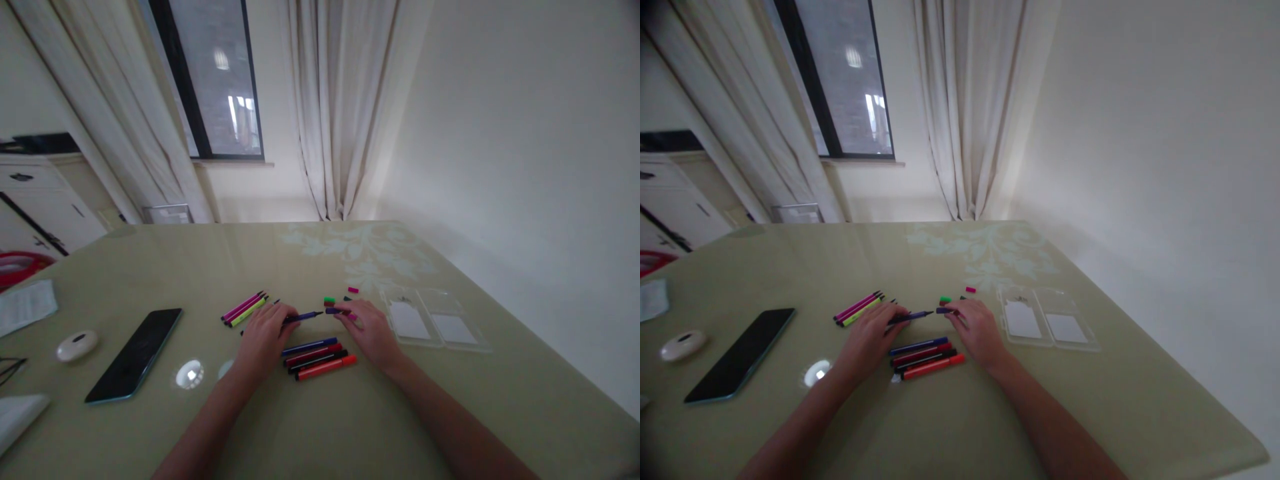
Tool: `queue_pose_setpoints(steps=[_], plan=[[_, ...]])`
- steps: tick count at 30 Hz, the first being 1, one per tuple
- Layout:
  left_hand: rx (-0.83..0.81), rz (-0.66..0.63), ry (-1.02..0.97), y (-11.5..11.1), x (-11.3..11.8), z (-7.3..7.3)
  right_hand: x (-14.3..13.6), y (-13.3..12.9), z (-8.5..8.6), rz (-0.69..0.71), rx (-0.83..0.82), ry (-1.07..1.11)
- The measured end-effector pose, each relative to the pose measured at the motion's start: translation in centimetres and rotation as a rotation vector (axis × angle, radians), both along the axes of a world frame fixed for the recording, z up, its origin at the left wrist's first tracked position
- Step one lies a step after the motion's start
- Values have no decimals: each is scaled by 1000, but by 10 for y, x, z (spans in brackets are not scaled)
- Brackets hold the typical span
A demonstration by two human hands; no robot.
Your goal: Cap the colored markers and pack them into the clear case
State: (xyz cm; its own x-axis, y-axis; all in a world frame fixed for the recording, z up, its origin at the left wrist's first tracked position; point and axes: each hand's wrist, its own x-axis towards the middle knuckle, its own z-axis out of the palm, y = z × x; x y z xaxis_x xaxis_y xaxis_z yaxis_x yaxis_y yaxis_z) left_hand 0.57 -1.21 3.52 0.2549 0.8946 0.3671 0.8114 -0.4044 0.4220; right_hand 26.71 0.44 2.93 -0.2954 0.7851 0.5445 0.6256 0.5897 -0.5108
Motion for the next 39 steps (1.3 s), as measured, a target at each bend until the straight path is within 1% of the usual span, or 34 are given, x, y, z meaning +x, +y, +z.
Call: queue_pose_setpoints(steps=[6,12,18,22,26,28,29,32,34,36,39], plan=[[23,-36,3,-1,4,-3,-3,-2,-3,66,24,18],[26,-108,-128,-3,10,-6,-5,-4,-1,107,-6,99],[-14,-104,-202,0,10,-7,-6,-5,2,153,-31,142],[-127,-136,-147,-3,11,-6,-5,-2,2,85,-48,40],[-200,-203,-69,-6,9,-1,-3,3,-4,1,-23,-169],[-208,-180,-77,-4,3,3,-2,6,-8,-29,-25,-267],[-206,-140,-83,-2,-2,4,-2,7,-10,-36,-28,-298],[-177,51,-45,6,-17,5,-2,8,-12,-24,-42,-330],[-161,130,19,9,-26,4,-3,8,-13,-22,-34,-321],[-161,145,78,11,-32,2,-3,9,-14,-33,-10,-314],[-171,123,126,10,-33,0,-5,9,-15,-45,24,-322]])
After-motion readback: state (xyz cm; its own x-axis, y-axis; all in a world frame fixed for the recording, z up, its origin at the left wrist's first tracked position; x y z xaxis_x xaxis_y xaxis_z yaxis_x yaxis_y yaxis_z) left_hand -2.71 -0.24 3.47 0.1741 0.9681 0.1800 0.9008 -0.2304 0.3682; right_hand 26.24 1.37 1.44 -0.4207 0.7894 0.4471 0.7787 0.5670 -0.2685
